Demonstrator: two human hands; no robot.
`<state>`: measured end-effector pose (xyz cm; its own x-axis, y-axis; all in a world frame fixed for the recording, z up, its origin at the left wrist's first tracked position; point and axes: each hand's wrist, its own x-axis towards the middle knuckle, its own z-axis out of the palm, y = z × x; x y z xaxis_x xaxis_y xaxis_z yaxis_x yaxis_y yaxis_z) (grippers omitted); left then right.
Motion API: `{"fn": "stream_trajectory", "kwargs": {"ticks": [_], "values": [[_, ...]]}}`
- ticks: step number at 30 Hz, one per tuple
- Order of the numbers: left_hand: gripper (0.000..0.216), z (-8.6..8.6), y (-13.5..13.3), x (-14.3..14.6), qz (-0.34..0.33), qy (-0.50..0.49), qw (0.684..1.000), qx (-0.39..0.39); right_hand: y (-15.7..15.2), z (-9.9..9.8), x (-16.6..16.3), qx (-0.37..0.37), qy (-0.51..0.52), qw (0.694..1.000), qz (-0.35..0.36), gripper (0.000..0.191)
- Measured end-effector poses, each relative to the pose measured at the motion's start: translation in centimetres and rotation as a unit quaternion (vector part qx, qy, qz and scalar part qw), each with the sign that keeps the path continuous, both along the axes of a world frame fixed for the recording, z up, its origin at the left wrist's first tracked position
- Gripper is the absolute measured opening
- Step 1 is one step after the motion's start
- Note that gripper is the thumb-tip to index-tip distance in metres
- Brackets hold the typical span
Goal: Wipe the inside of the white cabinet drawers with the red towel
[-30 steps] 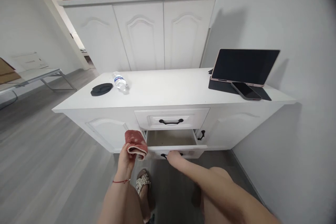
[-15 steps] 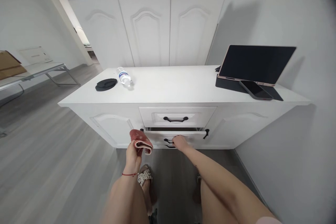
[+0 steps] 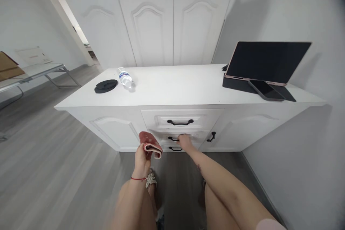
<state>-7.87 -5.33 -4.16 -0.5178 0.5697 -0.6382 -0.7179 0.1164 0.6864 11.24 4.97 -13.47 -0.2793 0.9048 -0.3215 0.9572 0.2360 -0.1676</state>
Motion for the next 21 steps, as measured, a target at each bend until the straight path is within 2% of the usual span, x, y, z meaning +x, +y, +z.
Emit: {"fn": "stream_trajectory", "kwargs": {"ticks": [10,16,21], "values": [[0.013,-0.7,0.4,0.2,-0.01,0.017,1.0,0.005,0.7,-0.6,0.4,-0.007,0.047,0.999,0.001,0.028],[0.014,-0.4,0.1,-0.8,-0.007,0.032,0.999,-0.004,0.4,0.0,3.0,-0.012,0.113,0.992,0.046,0.04],[0.012,-0.1,-0.4,-2.1,0.012,0.033,0.999,-0.004,-0.7,0.1,5.7,-0.054,0.099,0.991,0.069,0.038]]}}
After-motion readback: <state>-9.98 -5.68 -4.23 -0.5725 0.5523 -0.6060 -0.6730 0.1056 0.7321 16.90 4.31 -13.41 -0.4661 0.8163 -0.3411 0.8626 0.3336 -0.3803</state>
